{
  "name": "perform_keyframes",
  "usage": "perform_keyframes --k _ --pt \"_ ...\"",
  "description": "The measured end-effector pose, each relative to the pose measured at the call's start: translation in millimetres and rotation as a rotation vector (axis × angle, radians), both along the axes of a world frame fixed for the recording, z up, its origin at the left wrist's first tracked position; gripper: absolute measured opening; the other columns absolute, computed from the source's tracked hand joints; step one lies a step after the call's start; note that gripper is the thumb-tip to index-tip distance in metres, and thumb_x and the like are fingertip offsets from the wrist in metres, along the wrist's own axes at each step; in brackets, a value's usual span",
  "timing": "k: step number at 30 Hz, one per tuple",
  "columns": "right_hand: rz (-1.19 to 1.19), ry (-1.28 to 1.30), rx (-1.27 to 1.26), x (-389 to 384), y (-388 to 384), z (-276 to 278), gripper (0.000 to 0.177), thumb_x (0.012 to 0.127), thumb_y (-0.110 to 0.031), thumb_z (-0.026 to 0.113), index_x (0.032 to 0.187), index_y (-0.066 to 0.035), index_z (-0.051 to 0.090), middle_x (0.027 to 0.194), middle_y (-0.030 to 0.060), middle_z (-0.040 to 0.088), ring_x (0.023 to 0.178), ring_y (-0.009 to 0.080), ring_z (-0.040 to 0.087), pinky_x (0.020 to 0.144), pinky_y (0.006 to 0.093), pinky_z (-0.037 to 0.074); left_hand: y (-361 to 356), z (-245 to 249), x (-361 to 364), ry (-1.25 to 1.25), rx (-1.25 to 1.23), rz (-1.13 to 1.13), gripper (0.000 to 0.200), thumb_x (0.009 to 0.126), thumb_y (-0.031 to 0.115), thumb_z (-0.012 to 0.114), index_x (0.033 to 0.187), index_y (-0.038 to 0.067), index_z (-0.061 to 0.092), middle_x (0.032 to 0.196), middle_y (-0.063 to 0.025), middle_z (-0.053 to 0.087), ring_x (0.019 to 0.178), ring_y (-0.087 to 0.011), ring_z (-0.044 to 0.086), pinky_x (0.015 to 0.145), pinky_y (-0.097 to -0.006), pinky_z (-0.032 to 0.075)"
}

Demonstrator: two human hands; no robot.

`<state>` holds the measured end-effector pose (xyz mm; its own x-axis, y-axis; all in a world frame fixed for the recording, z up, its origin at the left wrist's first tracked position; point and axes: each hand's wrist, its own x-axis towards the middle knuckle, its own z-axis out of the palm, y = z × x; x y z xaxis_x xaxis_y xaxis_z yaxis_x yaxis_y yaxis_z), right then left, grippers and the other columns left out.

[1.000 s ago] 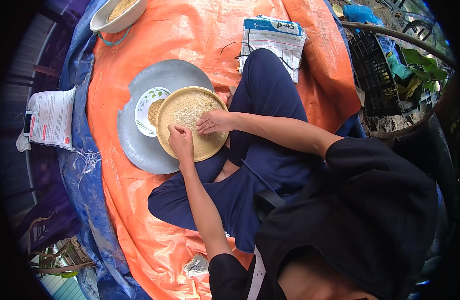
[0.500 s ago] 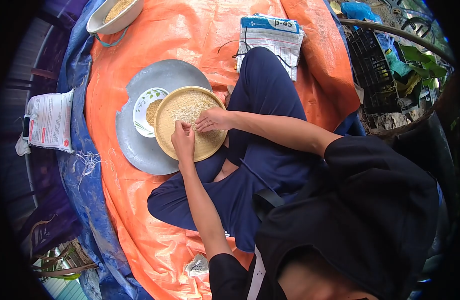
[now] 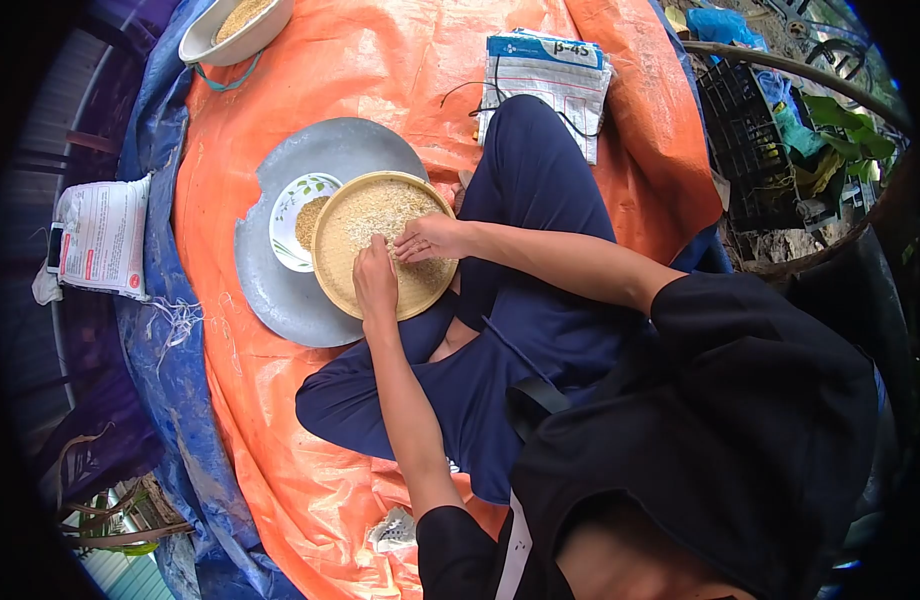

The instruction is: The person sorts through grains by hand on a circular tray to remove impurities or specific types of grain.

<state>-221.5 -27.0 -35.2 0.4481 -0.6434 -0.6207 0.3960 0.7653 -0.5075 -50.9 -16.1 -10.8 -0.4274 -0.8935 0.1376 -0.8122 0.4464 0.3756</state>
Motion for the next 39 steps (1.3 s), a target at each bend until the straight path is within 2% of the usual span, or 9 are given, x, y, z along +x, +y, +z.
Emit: perform_keyframes --k 5,14,20,32,39 --pt "0.002 0.003 -0.008 -0.5 0.2 -1.2 0.03 0.091 -0.013 0.05 0.111 0.009 0.052 0.108 0.0186 0.058 0.1 0.0253 0.061 0.092 0.0357 0.05 0.4 -6.0 -2.1 -0.051 0.014 0.06 0.021 0.081 0.002 0.059 0.097 0.0 0.046 0.081 -0.023 0.058 0.082 -0.0393 0.057 0.072 -0.0456 0.046" --pt "0.003 0.025 -0.012 -0.6 1.5 -0.8 0.033 0.091 -0.014 0.048 0.114 0.011 0.05 0.112 0.0203 0.057 0.102 0.026 0.061 0.092 0.0356 0.05 3.1 -3.6 3.0 0.077 0.032 0.068 0.022 0.081 0.002 0.061 0.097 0.001 0.046 0.084 -0.0193 0.058 0.081 -0.0374 0.057 0.073 -0.0454 0.045" --pt "0.01 0.024 -0.019 -0.4 2.0 1.8 0.034 0.091 -0.014 0.049 0.114 0.011 0.05 0.112 0.0203 0.057 0.102 0.0261 0.06 0.093 0.0358 0.05 2.3 0.4 2.0 0.052 0.029 0.014 0.02 0.081 0.002 0.061 0.095 0.001 0.046 0.082 -0.0194 0.057 0.079 -0.0376 0.057 0.071 -0.046 0.045" --pt "-0.002 -0.003 -0.004 0.7 0.8 -2.3 0.034 0.091 -0.015 0.05 0.114 0.01 0.05 0.111 0.0201 0.057 0.101 0.0265 0.061 0.092 0.0353 0.05 0.3 -8.7 0.2 -0.063 -0.011 -0.006 0.012 0.084 0.005 0.052 0.091 -0.001 0.045 0.082 -0.0228 0.056 0.082 -0.0387 0.055 0.074 -0.0463 0.044" --pt "-0.01 0.003 0.005 -0.1 0.4 0.5 0.033 0.091 -0.015 0.05 0.114 0.01 0.05 0.109 0.0194 0.058 0.1 0.0259 0.062 0.091 0.0348 0.051 3.4 -3.9 1.3 0.04 -0.017 -0.008 0.014 0.084 0.005 0.056 0.092 0.001 0.046 0.083 -0.0203 0.055 0.082 -0.0382 0.055 0.074 -0.0463 0.044"
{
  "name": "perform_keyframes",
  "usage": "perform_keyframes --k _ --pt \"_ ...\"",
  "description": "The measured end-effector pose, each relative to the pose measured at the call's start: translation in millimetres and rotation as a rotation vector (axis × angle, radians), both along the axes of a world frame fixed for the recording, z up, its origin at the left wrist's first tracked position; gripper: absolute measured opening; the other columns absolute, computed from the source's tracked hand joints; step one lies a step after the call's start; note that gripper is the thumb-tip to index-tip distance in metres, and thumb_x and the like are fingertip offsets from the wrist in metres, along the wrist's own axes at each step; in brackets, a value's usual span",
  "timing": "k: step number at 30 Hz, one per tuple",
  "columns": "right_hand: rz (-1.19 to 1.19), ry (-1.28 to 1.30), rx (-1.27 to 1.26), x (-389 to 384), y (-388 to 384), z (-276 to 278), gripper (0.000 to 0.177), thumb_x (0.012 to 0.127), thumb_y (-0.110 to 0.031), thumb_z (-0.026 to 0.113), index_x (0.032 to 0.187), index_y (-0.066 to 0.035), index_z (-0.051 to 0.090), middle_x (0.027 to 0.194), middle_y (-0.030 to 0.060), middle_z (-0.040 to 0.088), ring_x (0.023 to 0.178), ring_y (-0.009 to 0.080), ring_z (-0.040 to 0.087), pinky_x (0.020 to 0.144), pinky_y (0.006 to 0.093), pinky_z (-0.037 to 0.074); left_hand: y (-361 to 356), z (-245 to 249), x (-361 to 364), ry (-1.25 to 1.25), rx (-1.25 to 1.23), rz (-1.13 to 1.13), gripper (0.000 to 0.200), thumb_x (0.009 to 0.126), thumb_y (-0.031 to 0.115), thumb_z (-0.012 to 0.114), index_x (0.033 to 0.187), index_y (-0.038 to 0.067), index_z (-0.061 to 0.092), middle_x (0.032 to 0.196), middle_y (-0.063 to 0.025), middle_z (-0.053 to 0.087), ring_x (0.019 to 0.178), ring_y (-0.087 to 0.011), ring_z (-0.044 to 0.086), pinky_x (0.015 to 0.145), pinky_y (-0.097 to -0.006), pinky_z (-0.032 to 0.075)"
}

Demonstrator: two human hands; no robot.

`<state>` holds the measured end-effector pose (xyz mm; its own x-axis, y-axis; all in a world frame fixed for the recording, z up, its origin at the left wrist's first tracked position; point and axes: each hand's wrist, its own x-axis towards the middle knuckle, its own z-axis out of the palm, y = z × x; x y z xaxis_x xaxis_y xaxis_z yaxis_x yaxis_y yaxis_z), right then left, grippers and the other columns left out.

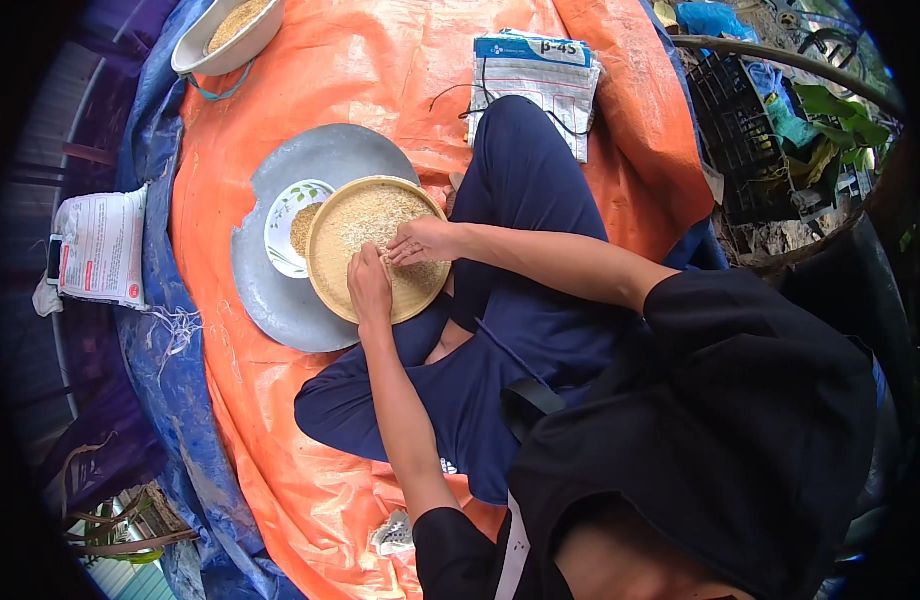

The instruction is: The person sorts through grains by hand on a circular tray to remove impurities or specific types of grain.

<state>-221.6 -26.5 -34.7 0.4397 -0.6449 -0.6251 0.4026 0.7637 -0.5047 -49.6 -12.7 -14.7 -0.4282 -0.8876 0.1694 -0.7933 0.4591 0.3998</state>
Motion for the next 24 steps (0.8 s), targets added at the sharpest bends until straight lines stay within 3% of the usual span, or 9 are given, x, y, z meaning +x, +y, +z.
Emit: perform_keyframes --k 17,20,24 --pt "0.031 -0.02 -0.026 -2.6 -1.4 0.6 0.033 0.092 -0.017 0.046 0.113 0.008 0.052 0.112 0.0184 0.059 0.105 0.0249 0.059 0.096 0.0357 0.047 -2.3 -4.9 -9.5 -0.079 -0.04 -0.031 0.008 0.084 0.003 0.053 0.089 0.001 0.048 0.083 -0.0195 0.058 0.082 -0.0384 0.056 0.072 -0.0476 0.044" --pt "0.045 -0.001 -0.016 -1.2 -2.9 -2.9 0.033 0.092 -0.018 0.045 0.114 0.006 0.052 0.112 0.0165 0.059 0.107 0.0238 0.057 0.098 0.036 0.045 -1.6 -2.0 -12.2 -0.084 -0.05 -0.052 0.006 0.085 0.003 0.047 0.089 -0.001 0.048 0.087 -0.0214 0.062 0.084 -0.0386 0.056 0.074 -0.0467 0.046" --pt "0.026 0.032 -0.008 -1.6 -1.0 5.1 0.028 0.092 -0.017 0.045 0.109 0.004 0.053 0.108 0.0146 0.059 0.105 0.0233 0.057 0.096 0.0358 0.046 -1.7 -8.1 -13.5 -0.191 -0.159 -0.05 0.007 0.084 0.007 0.053 0.09 0.004 0.05 0.084 -0.0147 0.061 0.082 -0.0296 0.058 0.075 -0.0393 0.047"
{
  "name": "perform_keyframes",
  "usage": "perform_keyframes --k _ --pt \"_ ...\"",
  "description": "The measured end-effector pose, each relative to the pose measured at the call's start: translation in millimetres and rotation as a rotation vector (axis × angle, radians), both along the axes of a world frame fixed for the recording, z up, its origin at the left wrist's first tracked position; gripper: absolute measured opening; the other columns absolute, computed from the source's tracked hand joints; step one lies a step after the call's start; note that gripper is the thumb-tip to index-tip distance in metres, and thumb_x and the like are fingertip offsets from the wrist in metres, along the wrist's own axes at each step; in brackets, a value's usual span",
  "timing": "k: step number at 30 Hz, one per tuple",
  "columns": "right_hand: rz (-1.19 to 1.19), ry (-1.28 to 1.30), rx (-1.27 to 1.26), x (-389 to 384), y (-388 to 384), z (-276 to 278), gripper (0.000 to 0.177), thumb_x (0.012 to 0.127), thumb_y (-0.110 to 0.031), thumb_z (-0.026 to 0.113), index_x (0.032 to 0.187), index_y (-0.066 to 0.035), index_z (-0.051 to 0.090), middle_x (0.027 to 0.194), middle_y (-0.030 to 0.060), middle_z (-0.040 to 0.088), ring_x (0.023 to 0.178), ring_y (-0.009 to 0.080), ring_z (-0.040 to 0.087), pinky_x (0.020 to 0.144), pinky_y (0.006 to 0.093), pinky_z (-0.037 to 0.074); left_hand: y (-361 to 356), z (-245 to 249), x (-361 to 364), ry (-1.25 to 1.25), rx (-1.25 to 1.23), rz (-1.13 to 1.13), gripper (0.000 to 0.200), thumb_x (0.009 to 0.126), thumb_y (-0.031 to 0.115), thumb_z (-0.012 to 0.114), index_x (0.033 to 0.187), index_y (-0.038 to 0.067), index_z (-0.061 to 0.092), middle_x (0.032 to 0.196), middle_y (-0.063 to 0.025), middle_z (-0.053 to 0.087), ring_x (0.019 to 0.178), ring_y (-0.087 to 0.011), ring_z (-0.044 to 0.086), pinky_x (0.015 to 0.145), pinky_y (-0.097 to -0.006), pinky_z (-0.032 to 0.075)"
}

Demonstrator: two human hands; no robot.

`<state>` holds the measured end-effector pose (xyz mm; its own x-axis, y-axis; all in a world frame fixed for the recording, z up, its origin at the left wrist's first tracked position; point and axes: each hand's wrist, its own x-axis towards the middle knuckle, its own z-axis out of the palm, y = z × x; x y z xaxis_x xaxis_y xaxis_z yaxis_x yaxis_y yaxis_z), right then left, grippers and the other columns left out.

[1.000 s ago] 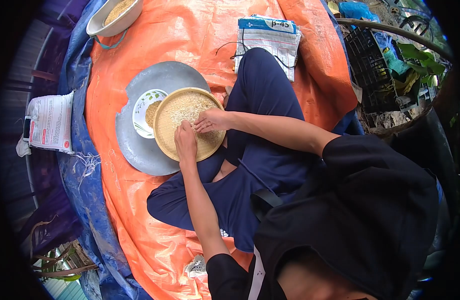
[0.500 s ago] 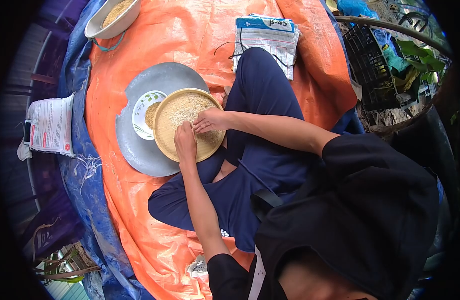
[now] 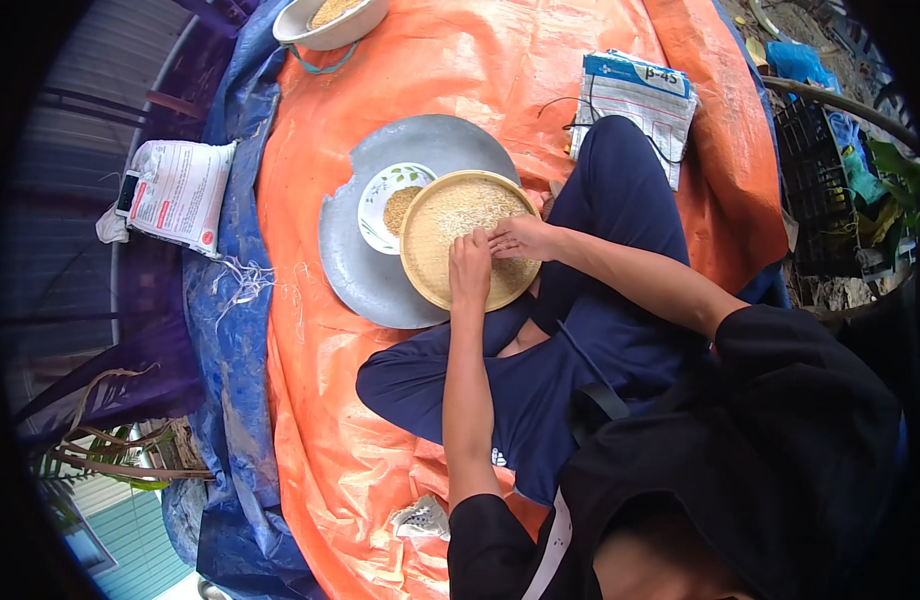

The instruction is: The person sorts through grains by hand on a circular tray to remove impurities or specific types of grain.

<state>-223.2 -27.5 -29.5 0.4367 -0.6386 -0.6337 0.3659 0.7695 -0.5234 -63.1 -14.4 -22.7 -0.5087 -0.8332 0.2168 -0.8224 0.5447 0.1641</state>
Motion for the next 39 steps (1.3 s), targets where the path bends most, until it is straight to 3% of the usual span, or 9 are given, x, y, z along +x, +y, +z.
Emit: perform_keyframes --k 3,7,13,18,24,27,33,36,39 --pt "-0.052 -0.012 0.007 -0.6 0.5 -4.2 0.024 0.089 -0.016 0.046 0.101 0.003 0.053 0.102 0.0142 0.059 0.098 0.0238 0.059 0.093 0.0369 0.047 0.9 -0.7 -3.3 -0.012 -0.002 -0.005 0.007 0.084 0.005 0.051 0.089 0.003 0.049 0.083 -0.0162 0.059 0.082 -0.0319 0.057 0.073 -0.0413 0.047" --pt "-0.081 -0.027 0.009 -0.8 1.3 -8.7 0.019 0.088 -0.015 0.048 0.095 0.002 0.054 0.097 0.0135 0.059 0.093 0.024 0.059 0.09 0.0372 0.048 1.6 -4.2 -6.9 -0.068 -0.073 -0.011 0.008 0.083 0.006 0.052 0.09 0.004 0.049 0.081 -0.0126 0.056 0.08 -0.0279 0.057 0.073 -0.0384 0.047" --pt "-0.09 0.01 -0.008 -2.5 2.8 -8.6 0.017 0.088 -0.015 0.047 0.093 0.0 0.053 0.1 0.0138 0.058 0.095 0.0243 0.059 0.09 0.0374 0.048 5.5 -4.3 -12.9 -0.172 -0.116 0.007 0.011 0.082 0.006 0.054 0.091 0.006 0.048 0.08 -0.0111 0.055 0.079 -0.0257 0.056 0.074 -0.0361 0.046" --pt "-0.069 0.049 -0.015 -3.6 5.0 1.9 0.027 0.09 -0.016 0.044 0.104 0.005 0.053 0.104 0.0151 0.058 0.1 0.0246 0.058 0.093 0.0368 0.047 6.0 -8.3 -12.7 -0.172 -0.106 0.029 0.013 0.081 0.005 0.055 0.091 0.006 0.048 0.082 -0.0124 0.055 0.081 -0.0268 0.056 0.076 -0.0361 0.046" --pt "-0.024 0.02 -0.016 -6.5 2.7 4.9 0.039 0.092 -0.018 0.04 0.118 0.01 0.049 0.117 0.0199 0.056 0.11 0.0276 0.056 0.1 0.0373 0.044 0.7 -17.4 -0.1 0.127 0.034 0.108 0.017 0.081 0.005 0.056 0.092 -0.001 0.045 0.083 -0.0205 0.058 0.08 -0.0332 0.059 0.071 -0.0461 0.047" --pt "-0.02 0.04 -0.015 -6.7 2.4 4.3 0.042 0.092 -0.019 0.04 0.121 0.011 0.047 0.12 0.0212 0.054 0.111 0.0281 0.056 0.101 0.0372 0.044 2.3 -11.9 5.7 0.418 0.228 0.2 0.02 0.081 0.004 0.056 0.092 -0.003 0.042 0.077 -0.0219 0.058 0.071 -0.0326 0.062 0.064 -0.0452 0.048" --pt "-0.013 0.049 -0.001 -6.8 3.2 6.9 0.039 0.093 -0.018 0.044 0.12 0.01 0.049 0.117 0.0189 0.057 0.109 0.0266 0.057 0.098 0.0359 0.046 -1.4 -4.9 15.3 0.712 0.399 0.388 0.021 0.082 0.002 0.058 0.093 0.0 0.04 0.071 -0.0136 0.056 0.059 -0.0204 0.061 0.057 -0.0311 0.048" --pt "-0.009 0.05 0.003 -5.9 2.7 7.3 0.036 0.094 -0.017 0.045 0.119 0.009 0.05 0.116 0.0178 0.058 0.109 0.0259 0.058 0.097 0.0351 0.047 -1.6 -6.7 17.9 0.795 0.419 0.395 0.023 0.084 0.003 0.058 0.095 0.001 0.038 0.073 -0.0103 0.057 0.06 -0.0156 0.06 0.057 -0.029 0.048" --pt "-0.007 0.037 0.011 -3.1 0.1 4.3 0.036 0.094 -0.017 0.045 0.119 0.008 0.05 0.117 0.018 0.057 0.109 0.026 0.057 0.098 0.0355 0.047 -6.1 -18.2 19.3 1.075 0.55 0.42 0.023 0.086 0.003 0.055 0.097 0.001 0.035 0.076 -0.0121 0.058 0.062 -0.015 0.06 0.055 -0.0276 0.047"
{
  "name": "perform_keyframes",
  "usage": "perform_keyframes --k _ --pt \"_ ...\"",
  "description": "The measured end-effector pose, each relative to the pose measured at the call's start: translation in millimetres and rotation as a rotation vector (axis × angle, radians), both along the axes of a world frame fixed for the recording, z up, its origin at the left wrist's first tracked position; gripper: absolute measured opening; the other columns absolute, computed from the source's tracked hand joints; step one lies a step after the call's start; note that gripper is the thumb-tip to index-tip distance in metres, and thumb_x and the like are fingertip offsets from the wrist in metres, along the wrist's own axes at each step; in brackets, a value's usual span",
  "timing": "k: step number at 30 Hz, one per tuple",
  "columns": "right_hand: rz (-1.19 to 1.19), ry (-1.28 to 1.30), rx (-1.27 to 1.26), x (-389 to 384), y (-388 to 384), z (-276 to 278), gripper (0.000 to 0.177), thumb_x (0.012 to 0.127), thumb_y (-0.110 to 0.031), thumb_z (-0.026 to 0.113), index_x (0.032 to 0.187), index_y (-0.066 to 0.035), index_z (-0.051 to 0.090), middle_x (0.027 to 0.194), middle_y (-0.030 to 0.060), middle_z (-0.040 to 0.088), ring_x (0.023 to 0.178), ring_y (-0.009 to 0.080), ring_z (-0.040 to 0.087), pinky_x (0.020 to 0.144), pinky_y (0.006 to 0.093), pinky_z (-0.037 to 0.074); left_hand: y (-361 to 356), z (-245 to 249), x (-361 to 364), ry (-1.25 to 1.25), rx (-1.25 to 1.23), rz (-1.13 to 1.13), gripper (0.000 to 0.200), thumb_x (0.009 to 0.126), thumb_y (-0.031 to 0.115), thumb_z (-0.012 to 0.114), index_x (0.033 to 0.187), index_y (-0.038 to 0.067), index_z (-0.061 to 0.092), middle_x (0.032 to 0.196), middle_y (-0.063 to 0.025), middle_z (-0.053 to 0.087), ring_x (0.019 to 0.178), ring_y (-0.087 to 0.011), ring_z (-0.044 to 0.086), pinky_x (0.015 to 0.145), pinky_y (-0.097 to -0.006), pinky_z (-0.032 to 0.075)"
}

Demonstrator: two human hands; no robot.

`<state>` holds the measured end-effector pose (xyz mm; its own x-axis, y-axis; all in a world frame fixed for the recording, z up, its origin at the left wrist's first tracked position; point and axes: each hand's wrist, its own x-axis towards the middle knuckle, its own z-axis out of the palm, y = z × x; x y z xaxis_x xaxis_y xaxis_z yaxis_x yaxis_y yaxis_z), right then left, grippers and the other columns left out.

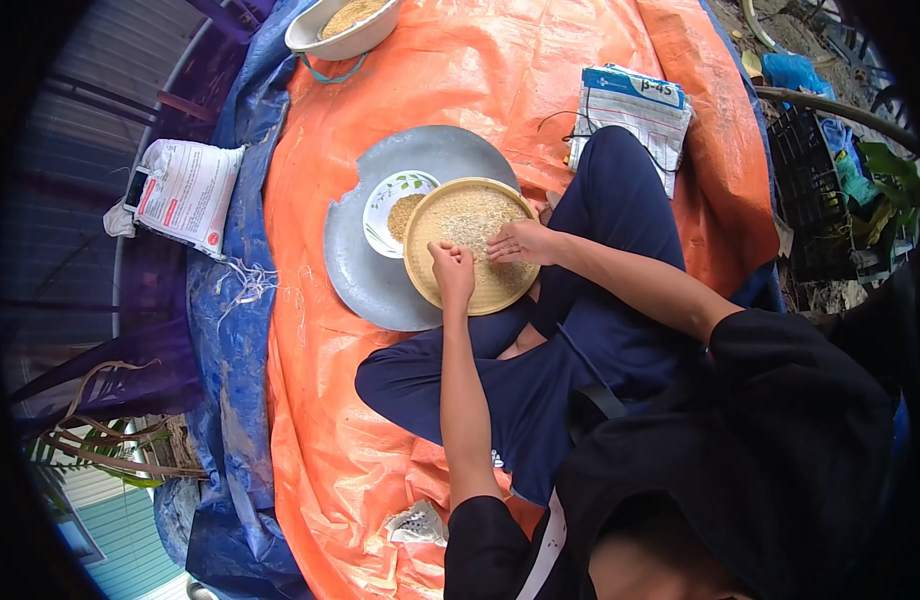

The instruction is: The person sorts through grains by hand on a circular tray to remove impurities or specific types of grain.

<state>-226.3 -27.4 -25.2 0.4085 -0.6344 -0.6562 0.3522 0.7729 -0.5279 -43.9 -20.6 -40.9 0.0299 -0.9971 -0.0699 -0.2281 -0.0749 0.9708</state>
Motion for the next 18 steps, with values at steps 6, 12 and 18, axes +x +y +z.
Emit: perform_keyframes --k 6,12,18 --pt "-0.004 -0.044 -0.044 0.8 5.6 -1.3 0.036 0.094 -0.019 0.042 0.113 0.01 0.05 0.108 0.0203 0.058 0.102 0.0279 0.06 0.095 0.0377 0.049 2.3 24.3 -7.6 0.254 0.05 -0.136 0.032 0.085 -0.002 0.061 0.096 0.004 0.032 0.087 -0.0151 0.057 0.067 -0.0137 0.06 0.056 -0.0232 0.049" --pt "-0.02 -0.1 -0.001 1.7 5.7 -2.6 0.034 0.09 -0.017 0.041 0.107 0.009 0.055 0.095 0.0181 0.062 0.091 0.0258 0.063 0.084 0.0362 0.052 13.1 51.3 -25.4 0.172 -0.017 -0.163 0.035 0.082 -0.004 0.066 0.087 0.004 0.033 0.085 -0.0199 0.065 0.064 -0.0136 0.064 0.055 -0.0229 0.052" --pt "0.058 -0.138 -0.047 0.0 6.0 -1.6 0.038 0.093 -0.02 0.039 0.112 0.011 0.053 0.108 0.021 0.061 0.098 0.0261 0.063 0.086 0.0362 0.052 8.9 47.2 -18.0 0.135 -0.04 -0.112 0.035 0.081 -0.004 0.068 0.084 0.004 0.035 0.083 -0.0183 0.066 0.064 -0.0112 0.063 0.054 -0.0212 0.05"
